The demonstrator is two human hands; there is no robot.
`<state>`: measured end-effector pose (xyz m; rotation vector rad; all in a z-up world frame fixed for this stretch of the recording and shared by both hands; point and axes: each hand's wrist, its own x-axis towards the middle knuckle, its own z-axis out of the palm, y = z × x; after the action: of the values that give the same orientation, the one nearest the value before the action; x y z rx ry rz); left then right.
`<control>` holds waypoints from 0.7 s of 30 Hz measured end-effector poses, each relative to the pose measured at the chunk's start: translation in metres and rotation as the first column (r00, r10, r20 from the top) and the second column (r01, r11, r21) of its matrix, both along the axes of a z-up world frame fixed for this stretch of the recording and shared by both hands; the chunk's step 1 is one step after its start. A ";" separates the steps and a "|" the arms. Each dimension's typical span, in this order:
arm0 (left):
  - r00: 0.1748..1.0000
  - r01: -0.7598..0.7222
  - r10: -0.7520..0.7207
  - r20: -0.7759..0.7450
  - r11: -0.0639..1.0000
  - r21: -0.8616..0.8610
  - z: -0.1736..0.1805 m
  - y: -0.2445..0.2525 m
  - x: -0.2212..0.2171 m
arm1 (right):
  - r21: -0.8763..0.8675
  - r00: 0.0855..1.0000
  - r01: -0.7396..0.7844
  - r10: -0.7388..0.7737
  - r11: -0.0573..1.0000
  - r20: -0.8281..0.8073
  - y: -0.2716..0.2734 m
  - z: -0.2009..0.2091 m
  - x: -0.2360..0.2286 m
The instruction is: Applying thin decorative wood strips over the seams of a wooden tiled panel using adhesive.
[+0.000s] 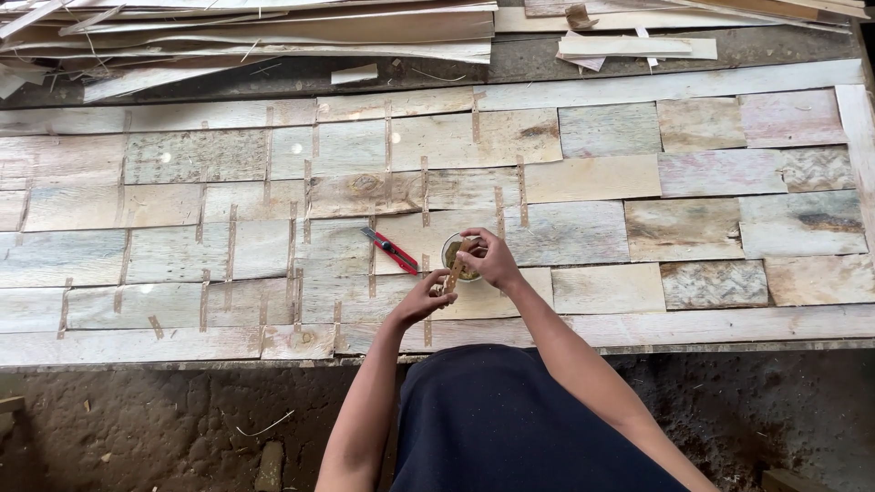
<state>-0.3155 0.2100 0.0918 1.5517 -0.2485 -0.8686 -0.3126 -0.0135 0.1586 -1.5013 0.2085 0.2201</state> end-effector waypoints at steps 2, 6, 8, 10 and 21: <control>1.000 -0.003 0.003 -0.007 1.000 -0.005 -0.006 0.002 -0.001 | 0.006 1.000 0.013 -0.014 1.000 0.011 -0.001 -0.006 0.003; 0.999 -0.029 0.029 -0.026 0.999 -0.019 -0.017 0.002 -0.001 | 0.020 0.996 0.081 -0.081 0.997 0.038 -0.003 -0.002 0.004; 0.998 -0.057 0.057 -0.027 0.998 -0.014 -0.009 0.003 -0.001 | 0.065 0.994 0.098 -0.100 0.993 0.034 -0.002 -0.001 0.003; 0.996 -0.079 0.079 -0.027 0.997 -0.012 -0.007 0.003 0.000 | 0.107 0.992 0.121 -0.125 0.987 0.031 -0.003 -0.004 0.003; 0.996 -0.069 0.069 0.050 0.998 0.000 -0.014 -0.004 0.004 | -0.058 0.980 -0.145 0.135 0.988 -0.144 0.004 -0.029 -0.005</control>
<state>-0.3112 0.2063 0.0776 1.5762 -0.2291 -0.7773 -0.3177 -0.0094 0.1299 -1.5717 0.2238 0.4354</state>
